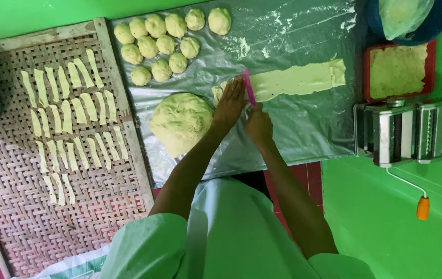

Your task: Flatten dough, roll it through a manual pasta machine, and cut it into strips.

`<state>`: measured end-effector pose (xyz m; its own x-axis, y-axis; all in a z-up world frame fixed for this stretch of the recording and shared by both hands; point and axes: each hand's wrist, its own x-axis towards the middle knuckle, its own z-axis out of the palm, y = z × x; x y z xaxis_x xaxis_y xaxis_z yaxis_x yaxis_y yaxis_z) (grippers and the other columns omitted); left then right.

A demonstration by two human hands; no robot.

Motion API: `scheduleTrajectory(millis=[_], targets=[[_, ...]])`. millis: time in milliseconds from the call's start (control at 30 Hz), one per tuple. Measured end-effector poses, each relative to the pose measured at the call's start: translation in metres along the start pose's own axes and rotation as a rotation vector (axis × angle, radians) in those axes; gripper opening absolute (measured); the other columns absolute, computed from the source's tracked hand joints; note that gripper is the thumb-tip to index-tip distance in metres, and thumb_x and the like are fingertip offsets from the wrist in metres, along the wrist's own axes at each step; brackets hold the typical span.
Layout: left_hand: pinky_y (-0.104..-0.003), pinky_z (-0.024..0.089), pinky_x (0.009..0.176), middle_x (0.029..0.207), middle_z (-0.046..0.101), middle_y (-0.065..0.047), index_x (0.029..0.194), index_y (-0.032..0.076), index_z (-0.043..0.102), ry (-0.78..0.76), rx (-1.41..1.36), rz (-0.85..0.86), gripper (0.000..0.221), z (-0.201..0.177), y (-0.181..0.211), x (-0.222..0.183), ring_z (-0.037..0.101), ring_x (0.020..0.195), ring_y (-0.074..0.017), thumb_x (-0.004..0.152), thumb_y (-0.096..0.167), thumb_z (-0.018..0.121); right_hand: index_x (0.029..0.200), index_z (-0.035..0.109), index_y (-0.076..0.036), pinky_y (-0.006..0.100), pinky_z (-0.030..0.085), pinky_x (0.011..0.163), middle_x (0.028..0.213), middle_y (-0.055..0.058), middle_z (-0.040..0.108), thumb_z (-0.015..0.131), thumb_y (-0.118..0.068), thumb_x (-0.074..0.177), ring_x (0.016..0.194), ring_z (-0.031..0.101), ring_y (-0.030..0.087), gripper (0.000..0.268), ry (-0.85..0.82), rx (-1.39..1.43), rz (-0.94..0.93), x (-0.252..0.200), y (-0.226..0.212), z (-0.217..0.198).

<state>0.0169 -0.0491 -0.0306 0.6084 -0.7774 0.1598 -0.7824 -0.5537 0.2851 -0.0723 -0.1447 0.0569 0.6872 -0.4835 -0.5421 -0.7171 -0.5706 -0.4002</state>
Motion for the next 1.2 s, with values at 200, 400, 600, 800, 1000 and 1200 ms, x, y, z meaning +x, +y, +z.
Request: scheduleTrajectory(millis=[200, 400, 600, 800, 1000, 1200], targets=[[-0.050, 0.026, 0.126, 0.157, 0.044, -0.024, 0.149, -0.003, 0.047, -0.046, -0.001, 0.011, 0.071, 0.003, -0.004, 0.002, 0.045, 0.145, -0.0372, 0.094, 0.034, 0.071, 0.114, 0.048, -0.001, 0.064, 0.059, 0.075, 0.094, 0.031, 0.070, 0.037, -0.024, 0.109, 0.092, 0.072, 0.054, 0.026, 0.029, -0.107, 0.009, -0.005, 0.019, 0.014], [-0.051, 0.025, 0.127, 0.159, 0.040, -0.024, 0.149, -0.004, 0.048, -0.057, 0.049, 0.019, 0.079, 0.006, -0.003, 0.002, 0.041, 0.147, -0.0376, 0.089, 0.038, 0.076, 0.116, 0.048, 0.001, 0.062, 0.060, 0.073, 0.090, 0.031, 0.069, 0.032, -0.027, 0.112, 0.088, 0.073, 0.053, 0.033, 0.049, -0.154, -0.013, -0.023, 0.031, 0.023], [-0.049, 0.021, 0.128, 0.162, 0.035, -0.023, 0.154, -0.002, 0.041, -0.086, 0.071, 0.000, 0.080, 0.005, -0.001, 0.005, 0.035, 0.151, -0.0349, 0.093, 0.037, 0.074, 0.116, 0.049, -0.001, 0.059, 0.061, 0.068, 0.089, 0.028, 0.069, 0.038, -0.031, 0.111, 0.086, 0.074, 0.050, 0.032, 0.075, -0.199, 0.023, -0.032, 0.048, 0.039], [-0.050, 0.024, 0.128, 0.164, 0.031, -0.022, 0.156, -0.001, 0.039, -0.087, 0.035, 0.014, 0.086, 0.014, -0.006, 0.001, 0.032, 0.152, -0.0362, 0.091, 0.038, 0.078, 0.115, 0.047, -0.001, 0.063, 0.060, 0.072, 0.092, 0.032, 0.069, 0.039, -0.027, 0.108, 0.089, 0.073, 0.053, 0.028, -0.015, -0.178, 0.046, -0.058, 0.066, 0.036], [-0.050, 0.026, 0.126, 0.158, 0.043, -0.022, 0.152, -0.002, 0.044, -0.199, -0.192, -0.065, 0.078, -0.022, -0.006, 0.013, 0.038, 0.150, -0.0347, 0.090, 0.030, 0.080, 0.114, 0.049, -0.002, 0.062, 0.060, 0.069, 0.086, 0.030, 0.069, 0.031, -0.034, 0.112, 0.084, 0.074, 0.052, 0.036, -0.026, -0.207, 0.075, -0.087, 0.078, 0.030], [-0.051, 0.027, 0.125, 0.154, 0.046, -0.013, 0.147, 0.003, 0.052, -0.272, -0.323, -0.118, 0.082, -0.021, -0.019, 0.023, 0.039, 0.149, -0.0294, 0.080, 0.037, 0.085, 0.114, 0.048, -0.003, 0.064, 0.058, 0.067, 0.083, 0.032, 0.068, 0.028, -0.034, 0.113, 0.083, 0.072, 0.055, 0.037, -0.009, -0.117, 0.061, -0.104, 0.086, 0.025]])
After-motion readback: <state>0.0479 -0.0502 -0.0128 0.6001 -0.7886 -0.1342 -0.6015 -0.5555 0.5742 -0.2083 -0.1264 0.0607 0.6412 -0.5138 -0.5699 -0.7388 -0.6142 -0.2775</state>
